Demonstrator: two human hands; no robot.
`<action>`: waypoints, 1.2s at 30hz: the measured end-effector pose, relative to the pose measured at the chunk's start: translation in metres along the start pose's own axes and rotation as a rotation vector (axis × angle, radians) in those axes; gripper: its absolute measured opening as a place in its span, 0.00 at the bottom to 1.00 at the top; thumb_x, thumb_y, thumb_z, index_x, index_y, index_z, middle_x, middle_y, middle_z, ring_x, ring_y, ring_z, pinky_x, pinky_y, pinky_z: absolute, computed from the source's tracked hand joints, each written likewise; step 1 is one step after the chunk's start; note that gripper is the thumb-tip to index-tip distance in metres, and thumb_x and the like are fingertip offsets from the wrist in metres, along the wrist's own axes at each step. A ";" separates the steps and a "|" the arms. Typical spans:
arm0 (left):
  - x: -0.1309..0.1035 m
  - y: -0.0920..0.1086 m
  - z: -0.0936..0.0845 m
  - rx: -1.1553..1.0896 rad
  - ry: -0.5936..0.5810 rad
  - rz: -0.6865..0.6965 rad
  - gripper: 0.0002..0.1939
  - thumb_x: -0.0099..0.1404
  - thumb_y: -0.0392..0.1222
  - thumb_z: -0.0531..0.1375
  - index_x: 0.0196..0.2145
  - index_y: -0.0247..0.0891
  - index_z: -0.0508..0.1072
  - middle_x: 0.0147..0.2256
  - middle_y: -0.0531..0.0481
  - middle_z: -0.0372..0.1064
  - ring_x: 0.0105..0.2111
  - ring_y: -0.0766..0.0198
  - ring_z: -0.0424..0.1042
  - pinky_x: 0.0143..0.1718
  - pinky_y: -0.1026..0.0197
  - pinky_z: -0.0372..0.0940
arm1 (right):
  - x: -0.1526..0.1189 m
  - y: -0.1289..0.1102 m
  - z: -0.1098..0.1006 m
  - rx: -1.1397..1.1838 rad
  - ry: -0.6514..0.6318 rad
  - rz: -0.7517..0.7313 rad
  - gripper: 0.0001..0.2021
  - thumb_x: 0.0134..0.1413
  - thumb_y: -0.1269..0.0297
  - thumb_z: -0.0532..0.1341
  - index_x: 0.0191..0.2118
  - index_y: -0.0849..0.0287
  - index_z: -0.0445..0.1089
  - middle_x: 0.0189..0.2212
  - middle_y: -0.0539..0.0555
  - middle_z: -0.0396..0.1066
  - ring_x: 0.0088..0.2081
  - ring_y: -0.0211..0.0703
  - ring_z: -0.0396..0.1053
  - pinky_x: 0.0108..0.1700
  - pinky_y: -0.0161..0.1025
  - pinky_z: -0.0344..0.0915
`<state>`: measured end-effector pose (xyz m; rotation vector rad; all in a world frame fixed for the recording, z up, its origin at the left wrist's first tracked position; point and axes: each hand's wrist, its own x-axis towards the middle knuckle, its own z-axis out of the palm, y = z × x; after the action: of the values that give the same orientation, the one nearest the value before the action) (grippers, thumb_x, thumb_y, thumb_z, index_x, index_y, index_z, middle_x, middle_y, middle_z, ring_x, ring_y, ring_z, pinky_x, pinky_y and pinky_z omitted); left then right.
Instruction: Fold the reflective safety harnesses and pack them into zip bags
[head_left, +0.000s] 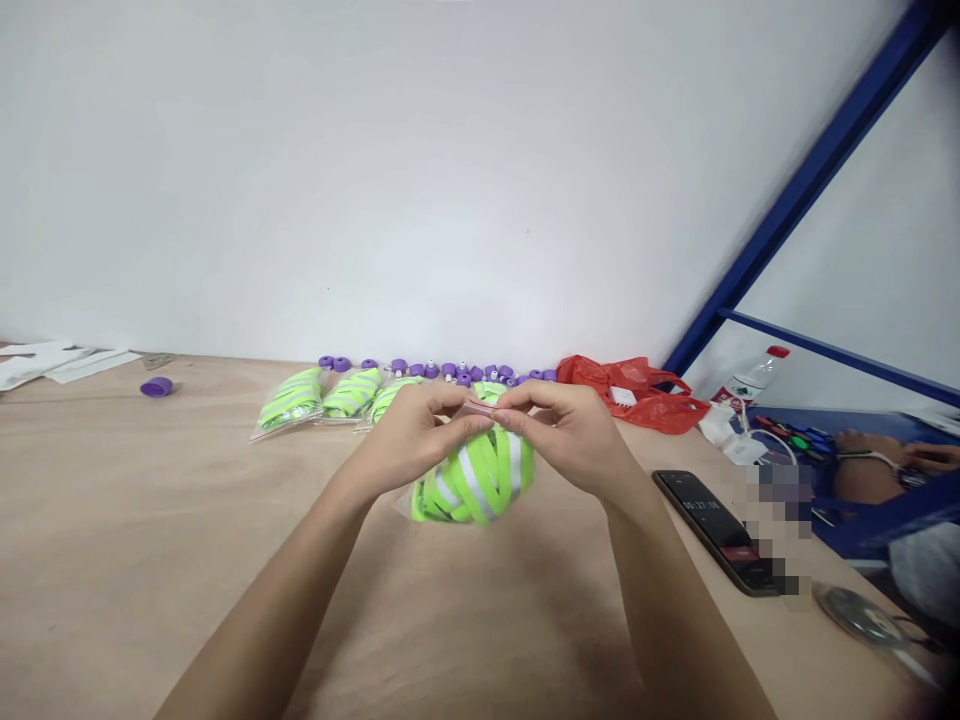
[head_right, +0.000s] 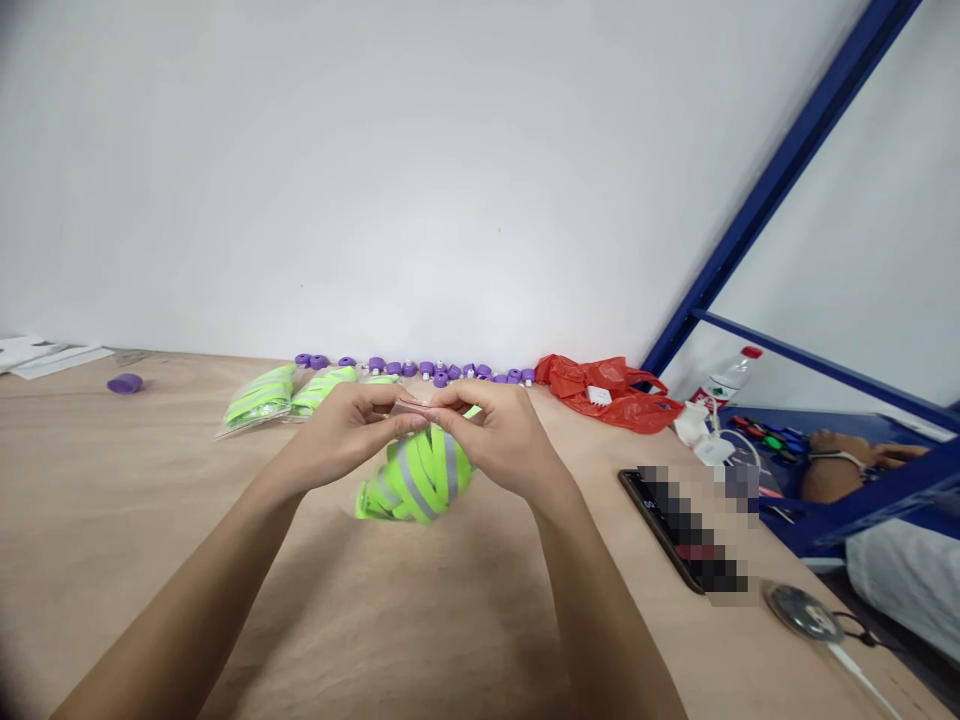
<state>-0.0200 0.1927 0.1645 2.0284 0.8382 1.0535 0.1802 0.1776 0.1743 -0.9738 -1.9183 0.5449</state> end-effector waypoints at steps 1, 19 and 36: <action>0.000 0.000 -0.001 0.045 0.002 0.006 0.09 0.67 0.41 0.60 0.34 0.37 0.80 0.28 0.50 0.74 0.31 0.63 0.70 0.32 0.63 0.63 | 0.000 0.000 0.000 -0.011 -0.030 0.005 0.07 0.59 0.68 0.61 0.32 0.57 0.77 0.30 0.50 0.77 0.32 0.40 0.73 0.29 0.33 0.66; 0.000 0.001 -0.005 0.189 0.057 -0.008 0.10 0.66 0.40 0.58 0.30 0.37 0.79 0.27 0.52 0.73 0.29 0.64 0.69 0.32 0.62 0.61 | -0.003 -0.001 0.010 -0.450 0.122 -0.212 0.07 0.62 0.69 0.60 0.32 0.57 0.73 0.29 0.51 0.75 0.32 0.41 0.70 0.34 0.37 0.61; -0.002 -0.004 -0.020 0.344 0.207 -0.053 0.12 0.65 0.44 0.59 0.30 0.37 0.80 0.25 0.53 0.74 0.26 0.64 0.67 0.27 0.63 0.57 | -0.003 -0.004 -0.008 -0.396 -0.040 0.135 0.10 0.56 0.57 0.65 0.29 0.54 0.69 0.20 0.45 0.71 0.22 0.37 0.64 0.27 0.35 0.53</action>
<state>-0.0390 0.1993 0.1690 2.1854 1.2470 1.1664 0.1864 0.1725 0.1792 -1.3591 -2.0495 0.2628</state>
